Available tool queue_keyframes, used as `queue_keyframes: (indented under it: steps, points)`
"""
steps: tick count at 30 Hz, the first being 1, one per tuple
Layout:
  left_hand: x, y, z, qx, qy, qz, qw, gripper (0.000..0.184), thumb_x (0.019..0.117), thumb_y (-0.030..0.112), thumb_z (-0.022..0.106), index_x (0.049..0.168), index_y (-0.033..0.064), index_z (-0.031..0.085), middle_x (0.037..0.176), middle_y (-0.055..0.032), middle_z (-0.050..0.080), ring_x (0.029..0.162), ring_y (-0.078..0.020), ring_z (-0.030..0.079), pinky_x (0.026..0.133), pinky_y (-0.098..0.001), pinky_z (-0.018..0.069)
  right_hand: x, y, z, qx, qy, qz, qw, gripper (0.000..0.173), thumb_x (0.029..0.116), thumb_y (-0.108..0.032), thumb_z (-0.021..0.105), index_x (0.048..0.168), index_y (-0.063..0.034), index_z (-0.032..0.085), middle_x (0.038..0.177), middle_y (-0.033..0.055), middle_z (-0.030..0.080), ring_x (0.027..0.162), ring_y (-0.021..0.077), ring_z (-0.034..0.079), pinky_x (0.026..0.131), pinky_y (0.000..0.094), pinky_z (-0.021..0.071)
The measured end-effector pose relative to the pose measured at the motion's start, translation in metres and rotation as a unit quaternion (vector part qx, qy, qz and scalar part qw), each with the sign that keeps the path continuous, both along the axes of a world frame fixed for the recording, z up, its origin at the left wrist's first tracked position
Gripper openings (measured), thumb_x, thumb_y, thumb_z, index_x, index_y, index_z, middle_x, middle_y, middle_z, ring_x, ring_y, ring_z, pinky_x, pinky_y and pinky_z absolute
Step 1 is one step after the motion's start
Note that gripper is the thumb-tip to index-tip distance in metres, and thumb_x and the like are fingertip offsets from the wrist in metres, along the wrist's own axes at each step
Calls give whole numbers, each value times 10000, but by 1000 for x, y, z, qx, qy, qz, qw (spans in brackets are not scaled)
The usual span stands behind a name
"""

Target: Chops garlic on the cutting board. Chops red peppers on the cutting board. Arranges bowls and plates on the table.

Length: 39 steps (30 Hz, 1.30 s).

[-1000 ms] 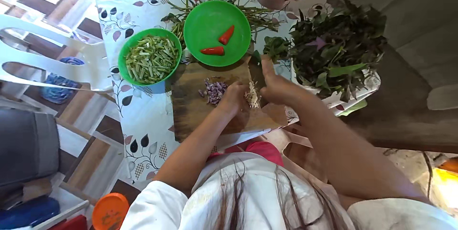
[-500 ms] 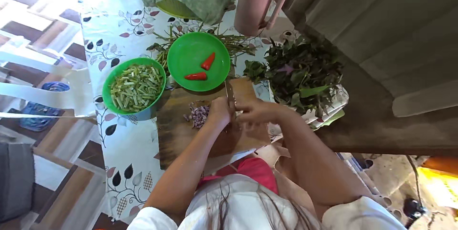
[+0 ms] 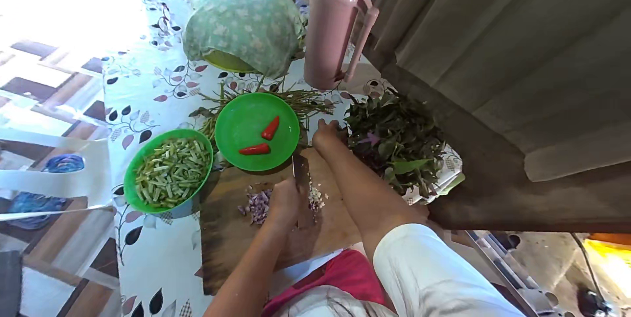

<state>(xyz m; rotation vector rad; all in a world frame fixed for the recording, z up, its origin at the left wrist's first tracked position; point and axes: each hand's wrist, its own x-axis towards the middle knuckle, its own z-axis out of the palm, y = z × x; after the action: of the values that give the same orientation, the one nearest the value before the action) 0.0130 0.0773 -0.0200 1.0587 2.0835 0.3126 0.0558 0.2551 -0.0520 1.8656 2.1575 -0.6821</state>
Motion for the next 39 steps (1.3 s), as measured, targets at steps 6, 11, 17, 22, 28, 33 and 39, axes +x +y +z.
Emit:
queue_keyframes:
  steps: [6, 11, 17, 22, 28, 33, 39]
  points:
    - [1, -3, -1, 16, 6, 1, 1000, 271, 1057, 161, 493, 1154, -33, 656, 1064, -204, 690, 1019, -311, 683, 917, -471, 527, 4, 0, 7, 4, 8, 20, 1000, 404, 972, 13, 560, 1374, 46, 575, 1535, 269, 429, 1339, 468, 514, 1028, 589, 491]
    - [0, -4, -1, 13, 8, -5, 1000, 272, 1058, 152, 501, 1167, -46, 652, 1087, -218, 685, 1048, -321, 676, 948, -477, 515, 26, -16, 77, 77, 101, 86, 988, 379, 1036, -3, 468, 1397, 69, 560, 1504, 318, 439, 1365, 510, 465, 1079, 628, 426]
    - [0, -3, 0, 11, 8, -7, 1000, 263, 1060, 139, 488, 1141, -43, 659, 1065, -207, 686, 1011, -307, 680, 918, -465, 525, 106, 2, 169, 197, 31, 95, 975, 312, 982, 27, 561, 1282, 83, 620, 1392, 364, 511, 1284, 532, 530, 1021, 675, 442]
    - [3, 0, 3, -2, 18, -14, 1000, 276, 1066, 159, 488, 1176, -29, 658, 1119, -210, 683, 1082, -310, 671, 965, -469, 513, 147, 24, 142, 131, -36, 76, 988, 386, 970, -33, 622, 1353, 21, 615, 1350, 330, 583, 1301, 514, 536, 1023, 705, 433]
    - [4, 0, 2, 0, 19, -18, 1000, 265, 1069, 167, 491, 1112, -33, 659, 1053, -201, 682, 1030, -307, 674, 927, -470, 519, 169, 28, 108, 97, 13, 134, 986, 474, 1021, -181, 633, 1457, -13, 554, 1453, 308, 521, 1373, 493, 479, 1096, 694, 368]
    - [4, 1, 0, 0, 24, -26, 999, 250, 1063, 156, 498, 1137, -15, 665, 1052, -193, 689, 1024, -303, 680, 922, -471, 526, 162, -6, 152, 163, 41, 148, 975, 421, 1053, -183, 565, 1439, -15, 578, 1445, 290, 535, 1348, 474, 511, 1071, 670, 409]
    - [6, 0, 1, 9, 20, -20, 1000, 256, 1069, 156, 496, 1134, -20, 670, 1060, -195, 691, 1041, -309, 680, 942, -478, 523, 103, -32, 133, 161, 22, 114, 980, 329, 1042, -100, 514, 1324, 10, 642, 1327, 302, 595, 1236, 472, 594, 967, 642, 499]
